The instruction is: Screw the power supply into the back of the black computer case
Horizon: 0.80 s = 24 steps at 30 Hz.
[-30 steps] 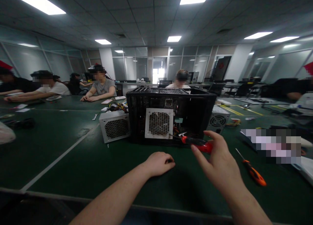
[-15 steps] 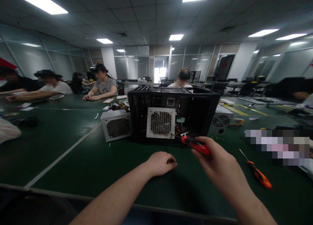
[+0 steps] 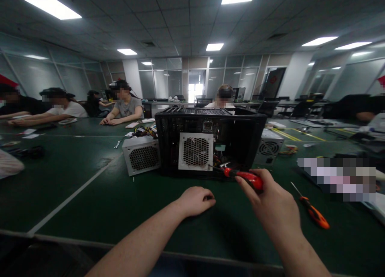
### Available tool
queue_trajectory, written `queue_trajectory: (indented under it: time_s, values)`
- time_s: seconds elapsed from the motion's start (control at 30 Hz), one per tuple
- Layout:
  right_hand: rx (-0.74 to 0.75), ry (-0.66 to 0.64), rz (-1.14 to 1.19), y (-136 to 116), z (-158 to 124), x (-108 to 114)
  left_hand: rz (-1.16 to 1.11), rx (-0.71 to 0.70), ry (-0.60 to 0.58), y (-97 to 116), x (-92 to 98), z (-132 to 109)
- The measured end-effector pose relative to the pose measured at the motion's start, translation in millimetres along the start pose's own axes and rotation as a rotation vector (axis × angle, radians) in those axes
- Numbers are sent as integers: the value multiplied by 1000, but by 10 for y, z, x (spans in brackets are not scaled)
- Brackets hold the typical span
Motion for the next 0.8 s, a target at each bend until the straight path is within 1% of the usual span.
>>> queue_trajectory:
  time_s: [0.1, 0.13, 0.17, 0.2, 0.23, 0.3, 0.33, 0.37, 0.43, 0.47, 0.5, 0.57, 0.8]
  values:
    - [-158, -57, -74, 130, 32, -16, 22, -2, -3, -2, -5, 5]
    - [-177, -65, -70, 156, 33, -19, 25, -2, -4, -7, -11, 9]
    - [-159, -54, -38, 158, 31, -13, 26, -3, -5, -12, -17, 13]
    - [-98, -29, 24, 132, 28, -2, 26, -5, -4, -16, -22, 18]
    - [-2, -1, 102, 82, 17, 13, 23, -9, -3, -19, -26, 22]
    - [231, 21, 258, -45, -37, 36, 14, -16, -3, -22, -32, 28]
    - [330, -6, 315, -103, -73, 26, 9, -19, -4, -21, -34, 29]
    - [402, -61, 352, -151, -107, -4, 4, -23, -3, -20, -35, 29]
    - [476, -171, 386, -217, -156, -70, -3, -25, 2, -18, -34, 25]
    - [497, -207, 396, -242, -170, -92, -4, -23, 5, -18, -33, 22]
    - [508, -226, 404, -262, -176, -105, -4, -19, 5, -19, -33, 18]
    - [501, -219, 409, -277, -166, -106, -1, -13, 0, -17, -34, 11]
    - [355, -173, 347, -228, -115, -88, 17, -17, -4, 7, 1, 1]
Point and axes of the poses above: each hand's wrist, its own z-axis towards the middle knuckle, its own x-axis out of the back of the hand, y = z × x, the point moved 7 cm from there along z, towards the middle knuckle, and after that the axes turned 14 degrees about z, right-handed, at the moved point
